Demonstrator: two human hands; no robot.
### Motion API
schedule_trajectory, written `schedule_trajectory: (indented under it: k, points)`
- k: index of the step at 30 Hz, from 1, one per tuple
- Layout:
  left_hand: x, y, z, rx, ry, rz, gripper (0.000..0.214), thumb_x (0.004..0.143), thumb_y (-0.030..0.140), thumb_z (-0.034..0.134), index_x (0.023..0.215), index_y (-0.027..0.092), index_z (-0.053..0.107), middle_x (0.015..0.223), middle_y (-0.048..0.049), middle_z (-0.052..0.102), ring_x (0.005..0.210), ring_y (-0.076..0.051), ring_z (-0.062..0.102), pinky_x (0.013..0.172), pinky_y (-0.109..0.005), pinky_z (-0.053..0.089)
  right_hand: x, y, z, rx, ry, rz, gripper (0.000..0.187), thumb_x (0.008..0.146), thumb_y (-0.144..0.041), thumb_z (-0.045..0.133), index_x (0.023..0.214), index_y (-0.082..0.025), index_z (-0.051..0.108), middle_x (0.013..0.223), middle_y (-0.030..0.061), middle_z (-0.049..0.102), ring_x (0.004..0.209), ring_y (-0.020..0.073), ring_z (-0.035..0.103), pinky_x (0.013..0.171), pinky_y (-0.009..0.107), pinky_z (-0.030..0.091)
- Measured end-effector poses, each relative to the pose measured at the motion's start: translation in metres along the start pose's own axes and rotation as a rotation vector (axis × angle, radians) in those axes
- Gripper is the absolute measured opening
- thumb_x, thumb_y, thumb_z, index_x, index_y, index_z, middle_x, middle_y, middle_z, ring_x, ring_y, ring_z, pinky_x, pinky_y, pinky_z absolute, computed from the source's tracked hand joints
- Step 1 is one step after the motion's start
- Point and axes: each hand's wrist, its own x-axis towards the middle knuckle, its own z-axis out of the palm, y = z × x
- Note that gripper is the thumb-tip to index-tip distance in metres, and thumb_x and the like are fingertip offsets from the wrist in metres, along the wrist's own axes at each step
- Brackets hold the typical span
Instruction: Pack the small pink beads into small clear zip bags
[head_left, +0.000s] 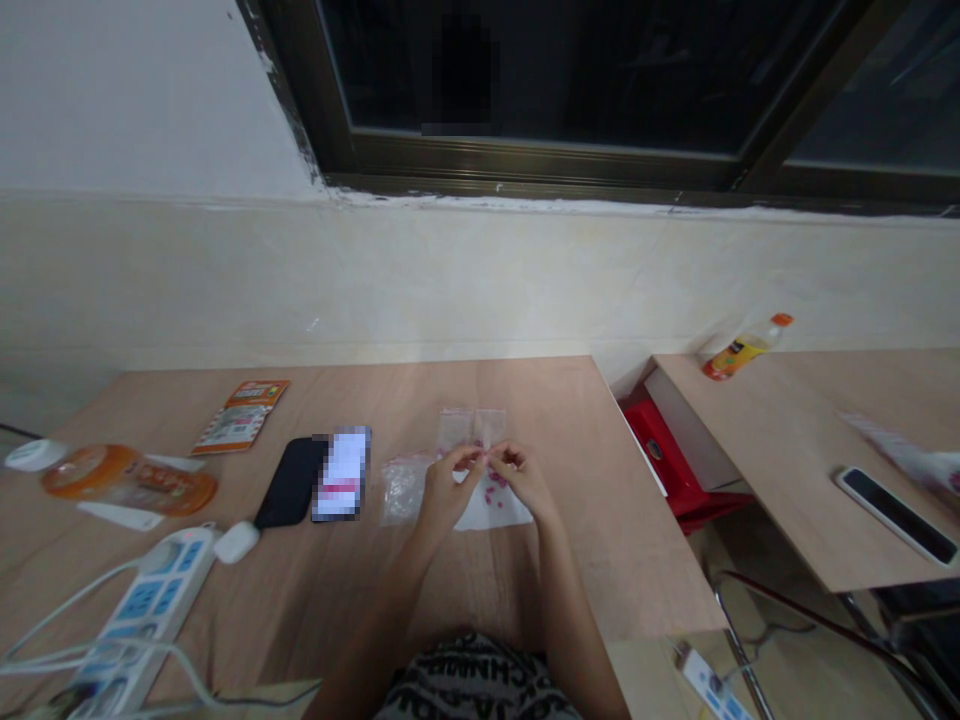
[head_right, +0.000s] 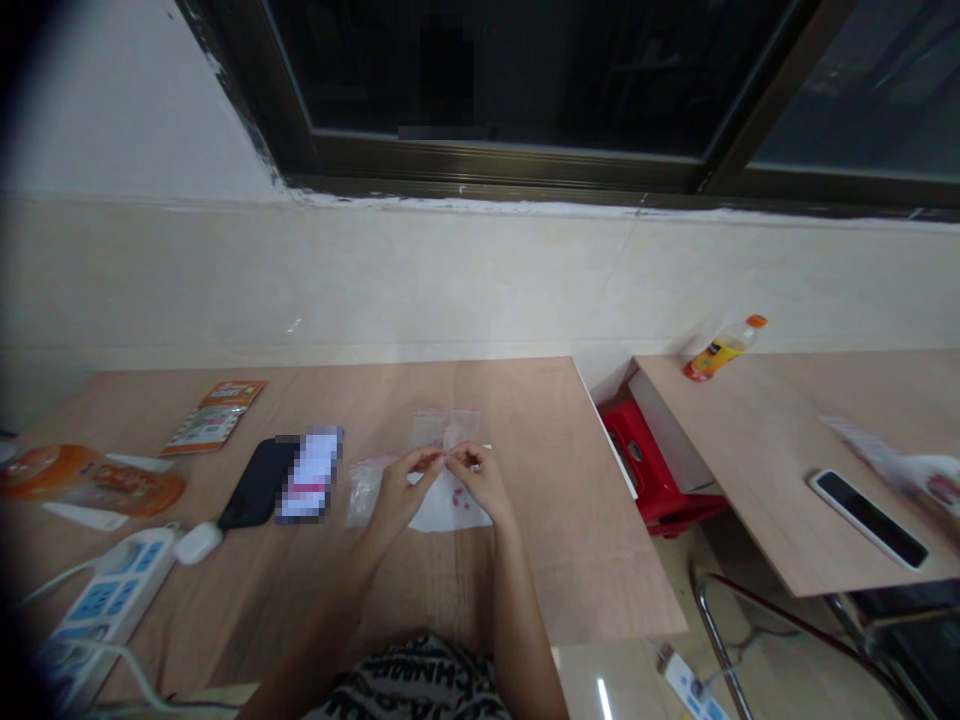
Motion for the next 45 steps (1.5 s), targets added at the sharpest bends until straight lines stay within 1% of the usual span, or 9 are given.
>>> schedule_trajectory:
  k: [6, 11, 14, 19, 23, 26, 33, 40, 45]
  points:
    - [0.000, -0.006, 0.003, -0.021, 0.031, -0.035, 0.023, 0.079, 0.038, 0.062, 0.083, 0.017, 0.071, 0.082, -0.0061, 0.075, 0.074, -0.018, 0.070, 0.071, -0.028, 0.054, -0.003, 0.000, 0.001, -0.172, -0.057, -0.066, 0.027, 0.076, -0.045, 0.069, 0.074, -0.018, 0.066, 0.068, 0.0014, 0.064, 0.064, 0.0139, 0.056, 0.060, 0.024, 0.043]
    - [0.001, -0.003, -0.003, -0.037, -0.050, -0.007, 0.029, 0.084, 0.040, 0.055, 0.082, 0.017, 0.072, 0.081, -0.0047, 0.075, 0.076, -0.018, 0.069, 0.072, -0.026, 0.053, -0.004, -0.004, 0.000, -0.209, -0.077, -0.070, 0.024, 0.078, -0.042, 0.069, 0.074, -0.019, 0.064, 0.069, 0.0013, 0.064, 0.065, 0.0138, 0.057, 0.062, 0.025, 0.044]
    - [0.002, -0.002, -0.006, -0.048, -0.091, -0.003, 0.029, 0.085, 0.039, 0.055, 0.083, 0.017, 0.072, 0.083, -0.0049, 0.075, 0.078, -0.018, 0.069, 0.073, -0.026, 0.052, -0.005, -0.009, -0.001, -0.234, -0.078, -0.067, 0.023, 0.079, -0.041, 0.066, 0.073, -0.019, 0.064, 0.069, 0.0008, 0.063, 0.064, 0.0135, 0.057, 0.059, 0.024, 0.043]
    - [0.004, -0.006, -0.007, -0.065, -0.095, -0.010, 0.025, 0.083, 0.037, 0.058, 0.084, 0.017, 0.072, 0.082, -0.0049, 0.074, 0.077, -0.017, 0.068, 0.074, -0.026, 0.052, -0.006, -0.015, -0.002, -0.285, -0.082, -0.073, 0.022, 0.081, -0.039, 0.064, 0.074, -0.018, 0.063, 0.069, 0.0008, 0.064, 0.063, 0.0130, 0.057, 0.059, 0.023, 0.043]
    - [0.005, -0.010, -0.007, -0.076, -0.097, -0.031, 0.021, 0.079, 0.036, 0.062, 0.076, 0.016, 0.070, 0.076, -0.0040, 0.072, 0.072, -0.016, 0.067, 0.071, -0.026, 0.051, -0.007, -0.017, -0.003, -0.333, -0.089, -0.092, 0.018, 0.080, -0.037, 0.065, 0.078, -0.018, 0.063, 0.072, 0.0011, 0.064, 0.065, 0.0136, 0.057, 0.061, 0.024, 0.043]
    - [0.005, -0.014, -0.007, -0.112, -0.101, -0.057, 0.023, 0.076, 0.038, 0.065, 0.071, 0.015, 0.069, 0.071, -0.0037, 0.070, 0.068, -0.016, 0.064, 0.068, -0.026, 0.050, -0.008, -0.020, -0.005, -0.335, -0.129, -0.101, 0.018, 0.081, -0.036, 0.065, 0.079, -0.019, 0.065, 0.072, 0.0015, 0.065, 0.067, 0.0142, 0.059, 0.059, 0.023, 0.044]
    - [0.009, -0.021, -0.007, -0.227, -0.252, -0.115, 0.030, 0.073, 0.044, 0.068, 0.069, 0.015, 0.066, 0.065, -0.0028, 0.066, 0.062, -0.014, 0.061, 0.063, -0.025, 0.048, -0.010, -0.022, -0.009, -0.281, -0.227, -0.032, 0.022, 0.080, -0.039, 0.063, 0.073, -0.018, 0.066, 0.064, 0.0015, 0.064, 0.060, 0.0146, 0.060, 0.056, 0.024, 0.046]
    - [0.006, -0.019, -0.004, -0.127, -0.267, -0.032, 0.029, 0.079, 0.042, 0.061, 0.066, 0.016, 0.061, 0.064, -0.0014, 0.063, 0.065, -0.015, 0.059, 0.069, -0.027, 0.047, -0.012, -0.023, -0.007, -0.370, -0.186, -0.082, 0.015, 0.079, -0.026, 0.059, 0.068, -0.018, 0.064, 0.067, 0.0009, 0.062, 0.062, 0.0136, 0.059, 0.057, 0.023, 0.045]
    - [0.001, -0.010, 0.000, -0.032, -0.244, 0.029, 0.023, 0.085, 0.036, 0.051, 0.072, 0.018, 0.056, 0.070, -0.0001, 0.062, 0.068, -0.014, 0.058, 0.069, -0.026, 0.045, -0.010, -0.025, -0.002, -0.438, -0.086, -0.188, 0.011, 0.074, -0.017, 0.060, 0.063, -0.018, 0.060, 0.071, 0.0008, 0.059, 0.070, 0.0146, 0.057, 0.066, 0.024, 0.043]
